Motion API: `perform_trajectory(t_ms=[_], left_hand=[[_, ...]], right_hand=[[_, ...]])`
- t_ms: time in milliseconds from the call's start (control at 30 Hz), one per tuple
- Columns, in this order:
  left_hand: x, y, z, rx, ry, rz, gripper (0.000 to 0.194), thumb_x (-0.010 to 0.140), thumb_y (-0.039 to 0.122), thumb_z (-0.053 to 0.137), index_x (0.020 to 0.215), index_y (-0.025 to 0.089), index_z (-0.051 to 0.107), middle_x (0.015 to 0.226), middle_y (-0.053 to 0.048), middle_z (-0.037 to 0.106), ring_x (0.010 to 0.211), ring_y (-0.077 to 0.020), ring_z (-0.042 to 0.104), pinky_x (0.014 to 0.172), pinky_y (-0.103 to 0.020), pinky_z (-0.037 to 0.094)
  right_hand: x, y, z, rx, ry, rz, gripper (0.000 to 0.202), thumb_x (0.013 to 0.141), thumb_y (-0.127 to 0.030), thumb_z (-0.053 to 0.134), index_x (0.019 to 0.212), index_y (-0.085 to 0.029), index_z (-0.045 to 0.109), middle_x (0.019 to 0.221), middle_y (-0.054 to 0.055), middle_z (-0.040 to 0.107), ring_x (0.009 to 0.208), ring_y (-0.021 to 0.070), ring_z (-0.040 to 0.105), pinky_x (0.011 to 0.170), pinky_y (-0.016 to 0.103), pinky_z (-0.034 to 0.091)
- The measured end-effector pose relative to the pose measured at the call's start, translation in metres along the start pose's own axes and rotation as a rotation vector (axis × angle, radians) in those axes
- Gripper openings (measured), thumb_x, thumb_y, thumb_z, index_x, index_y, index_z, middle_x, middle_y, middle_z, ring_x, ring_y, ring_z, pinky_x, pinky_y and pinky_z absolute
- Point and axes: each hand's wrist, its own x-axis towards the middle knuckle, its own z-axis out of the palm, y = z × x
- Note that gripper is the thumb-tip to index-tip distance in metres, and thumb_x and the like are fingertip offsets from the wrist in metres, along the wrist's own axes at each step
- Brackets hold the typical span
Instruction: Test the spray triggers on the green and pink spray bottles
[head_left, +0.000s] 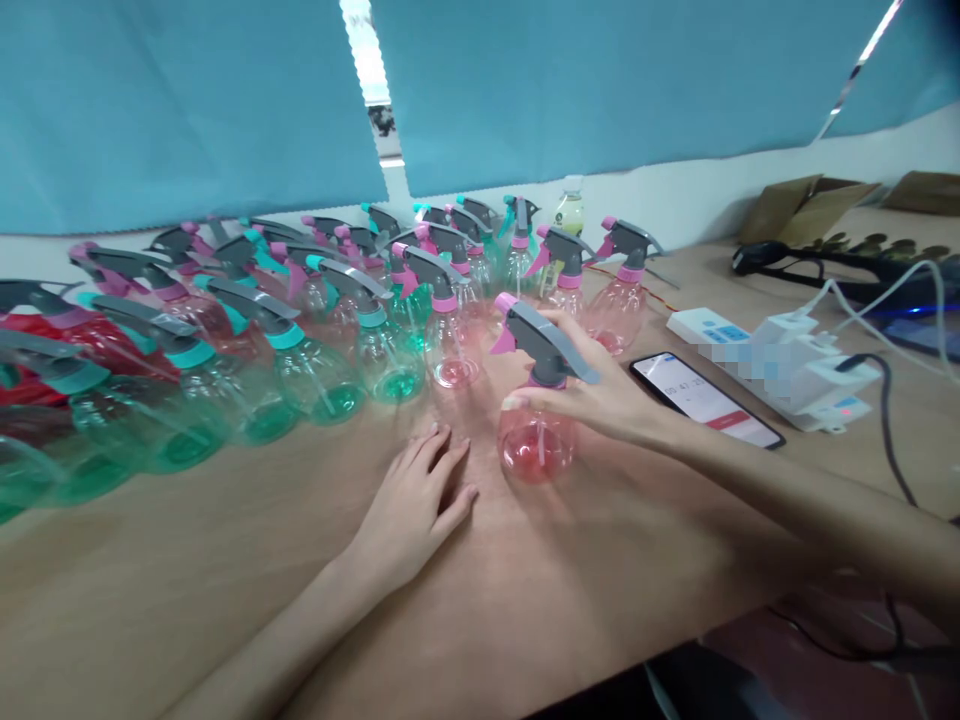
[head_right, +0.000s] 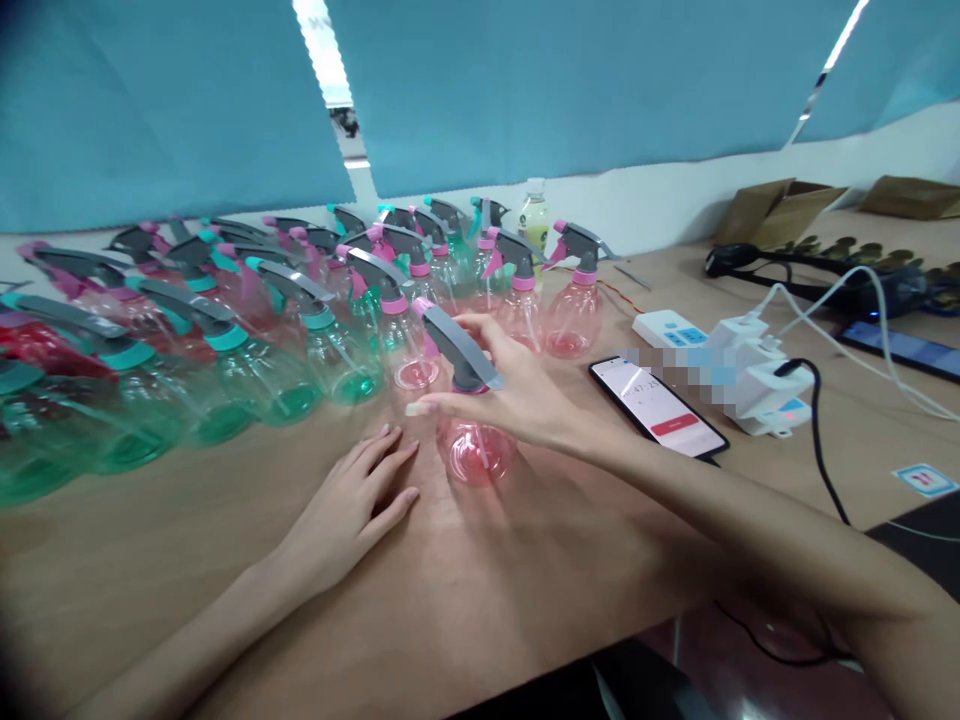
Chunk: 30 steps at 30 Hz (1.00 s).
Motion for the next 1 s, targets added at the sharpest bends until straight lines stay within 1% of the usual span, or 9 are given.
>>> perform_trajectory(t_ms=[100, 167, 300, 367, 467, 600, 733, 833, 1000], left_hand=[[0.000, 0.000, 0.000, -0.002, -0.001, 0.001, 0.046, 0.098, 0.043, 0.044, 0.134, 0.015, 0.052, 0.143, -0.018, 0.048, 0.135, -0.0333, 0.041, 0.108, -0.053, 0.035], [0.001, 0.000, -0.001, 0.006, -0.006, 0.006, 0.047, 0.099, 0.043, 0.044, 0.134, 0.014, 0.052, 0.144, -0.018, 0.047, 0.135, -0.0337, 0.041, 0.107, -0.053, 0.036], [0.002, 0.000, -0.001, 0.032, -0.013, 0.012, 0.047, 0.099, 0.042, 0.043, 0.136, 0.013, 0.051, 0.144, -0.019, 0.047, 0.135, -0.0338, 0.041, 0.106, -0.052, 0.038], [0.003, -0.001, 0.000, 0.033, -0.007, 0.014, 0.048, 0.099, 0.043, 0.043, 0.136, 0.013, 0.051, 0.144, -0.018, 0.047, 0.134, -0.0335, 0.041, 0.106, -0.052, 0.038], [0.003, -0.002, 0.000, 0.028, 0.004, 0.014, 0.047, 0.099, 0.043, 0.044, 0.135, 0.014, 0.051, 0.143, -0.018, 0.047, 0.134, -0.0333, 0.042, 0.106, -0.052, 0.038], [0.006, -0.001, 0.001, 0.021, 0.012, 0.018, 0.046, 0.098, 0.042, 0.045, 0.133, 0.013, 0.053, 0.140, -0.018, 0.050, 0.133, -0.0338, 0.042, 0.106, -0.052, 0.038], [0.012, 0.001, 0.002, 0.010, 0.026, 0.028, 0.041, 0.098, 0.040, 0.045, 0.130, 0.016, 0.054, 0.137, -0.016, 0.052, 0.131, -0.0326, 0.045, 0.105, -0.052, 0.040], [0.020, 0.006, 0.002, -0.006, 0.016, 0.036, 0.040, 0.098, 0.037, 0.046, 0.129, 0.014, 0.055, 0.136, -0.016, 0.053, 0.131, -0.0327, 0.045, 0.105, -0.051, 0.039], [0.038, 0.014, 0.005, -0.036, -0.016, 0.059, 0.039, 0.097, 0.032, 0.049, 0.129, 0.010, 0.055, 0.135, -0.018, 0.053, 0.130, -0.0329, 0.045, 0.106, -0.051, 0.039]], right_hand=[[-0.007, 0.002, -0.008, -0.071, -0.031, 0.015, 0.068, 0.070, -0.048, 0.076, 0.128, -0.026, 0.046, 0.119, 0.006, 0.061, 0.102, 0.0229, 0.061, 0.084, 0.039, 0.052], [-0.018, 0.004, -0.008, -0.166, 0.002, -0.007, 0.074, 0.067, -0.052, 0.077, 0.129, -0.027, 0.045, 0.130, 0.008, 0.055, 0.115, 0.0275, 0.056, 0.092, 0.044, 0.050], [-0.047, 0.012, 0.005, -0.459, 0.126, 0.011, 0.083, 0.060, -0.062, 0.078, 0.123, -0.017, 0.048, 0.126, 0.018, 0.053, 0.119, 0.0355, 0.053, 0.095, 0.052, 0.048], [-0.057, 0.017, 0.013, -0.520, 0.161, 0.005, 0.082, 0.065, -0.060, 0.075, 0.125, -0.014, 0.046, 0.120, 0.018, 0.056, 0.113, 0.0354, 0.056, 0.090, 0.052, 0.051], [-0.063, 0.021, 0.018, -0.498, 0.165, -0.006, 0.073, 0.071, -0.055, 0.072, 0.128, -0.019, 0.042, 0.123, 0.016, 0.057, 0.114, 0.0332, 0.057, 0.092, 0.052, 0.051], [-0.055, 0.022, 0.009, -0.461, 0.148, 0.006, 0.071, 0.075, -0.048, 0.071, 0.132, -0.019, 0.040, 0.132, 0.015, 0.054, 0.123, 0.0315, 0.052, 0.101, 0.051, 0.046], [-0.039, 0.033, -0.001, -0.535, 0.149, 0.014, 0.067, 0.077, -0.052, 0.068, 0.131, -0.019, 0.046, 0.131, 0.017, 0.054, 0.126, 0.0340, 0.050, 0.103, 0.055, 0.042], [-0.020, 0.047, -0.007, -0.590, 0.152, -0.027, 0.069, 0.077, -0.054, 0.067, 0.133, -0.019, 0.046, 0.132, 0.016, 0.055, 0.125, 0.0345, 0.050, 0.099, 0.053, 0.045], [0.011, 0.062, -0.013, -0.633, 0.102, 0.019, 0.072, 0.077, -0.058, 0.064, 0.134, -0.018, 0.047, 0.129, 0.015, 0.058, 0.112, 0.0344, 0.061, 0.089, 0.050, 0.051]])
